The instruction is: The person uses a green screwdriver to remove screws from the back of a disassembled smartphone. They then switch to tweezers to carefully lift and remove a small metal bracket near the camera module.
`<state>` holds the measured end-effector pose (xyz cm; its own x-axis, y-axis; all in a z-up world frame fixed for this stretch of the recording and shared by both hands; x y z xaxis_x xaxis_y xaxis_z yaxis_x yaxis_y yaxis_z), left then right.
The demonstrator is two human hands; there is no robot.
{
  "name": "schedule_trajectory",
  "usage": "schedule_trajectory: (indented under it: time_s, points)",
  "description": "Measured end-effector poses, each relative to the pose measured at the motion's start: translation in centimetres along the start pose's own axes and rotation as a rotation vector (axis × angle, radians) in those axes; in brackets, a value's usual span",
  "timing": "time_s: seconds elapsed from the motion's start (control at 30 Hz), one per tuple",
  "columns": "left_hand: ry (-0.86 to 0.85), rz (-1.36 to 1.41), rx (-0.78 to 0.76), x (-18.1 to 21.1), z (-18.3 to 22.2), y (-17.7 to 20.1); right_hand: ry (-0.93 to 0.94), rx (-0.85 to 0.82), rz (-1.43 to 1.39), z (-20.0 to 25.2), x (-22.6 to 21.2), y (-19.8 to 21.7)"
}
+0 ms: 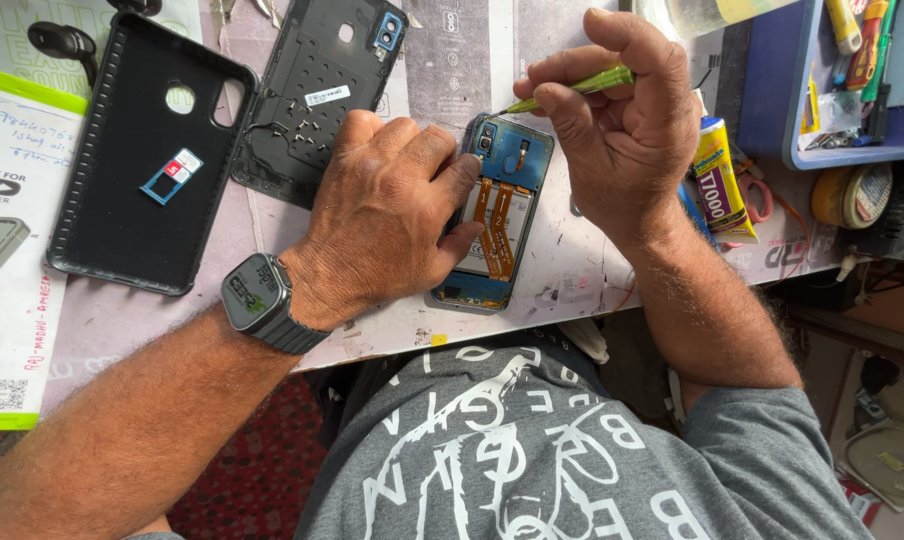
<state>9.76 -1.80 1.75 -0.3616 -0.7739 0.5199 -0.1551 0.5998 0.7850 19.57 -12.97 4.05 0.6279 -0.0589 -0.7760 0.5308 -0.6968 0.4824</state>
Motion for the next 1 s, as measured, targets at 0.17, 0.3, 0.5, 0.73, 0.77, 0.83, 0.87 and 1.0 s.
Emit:
schedule_trajectory:
  time_s: [0.17, 0.3, 0.5, 0.73, 0.77, 0.83, 0.87, 1.0]
  points:
    - [0.004, 0.0, 0.001, 0.01, 0.0, 0.06, -0.006, 0.008, -0.001, -0.13, -0.04, -0.01]
    - [0.002, 0.0, 0.002, 0.04, -0.02, 0.08, 0.001, 0.005, 0.004, -0.15, -0.27, 0.0]
    - [-0.006, 0.005, 0.012, 0.1, -0.02, 0.17, 0.019, -0.003, 0.018, -0.2, -0.46, 0.05]
    - [-0.004, 0.002, 0.008, 0.07, -0.04, 0.14, 0.007, -0.007, 0.019, -0.18, -0.45, 0.04]
    - [-0.002, 0.002, 0.009, 0.04, -0.01, 0.18, 0.023, -0.01, 0.028, -0.23, -0.59, 0.04]
    - [-0.001, -0.003, 0.006, 0.03, -0.05, 0.15, 0.031, -0.009, 0.031, -0.26, -0.7, 0.05]
    - [-0.001, -0.005, 0.004, 0.02, -0.06, 0.14, 0.022, -0.007, 0.024, -0.2, -0.67, 0.08]
    - [-0.003, 0.003, 0.006, 0.07, -0.07, 0.11, 0.009, -0.007, 0.027, -0.08, -0.59, 0.11]
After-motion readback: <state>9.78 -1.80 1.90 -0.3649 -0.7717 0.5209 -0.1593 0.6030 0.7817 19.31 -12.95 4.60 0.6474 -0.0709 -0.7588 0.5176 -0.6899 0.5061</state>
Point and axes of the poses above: each hand's wrist, its own z-axis away from the middle knuckle, its own y-axis out of the back of the hand, x = y × z, the point moved 10 cm from there along -z, towards the middle knuckle
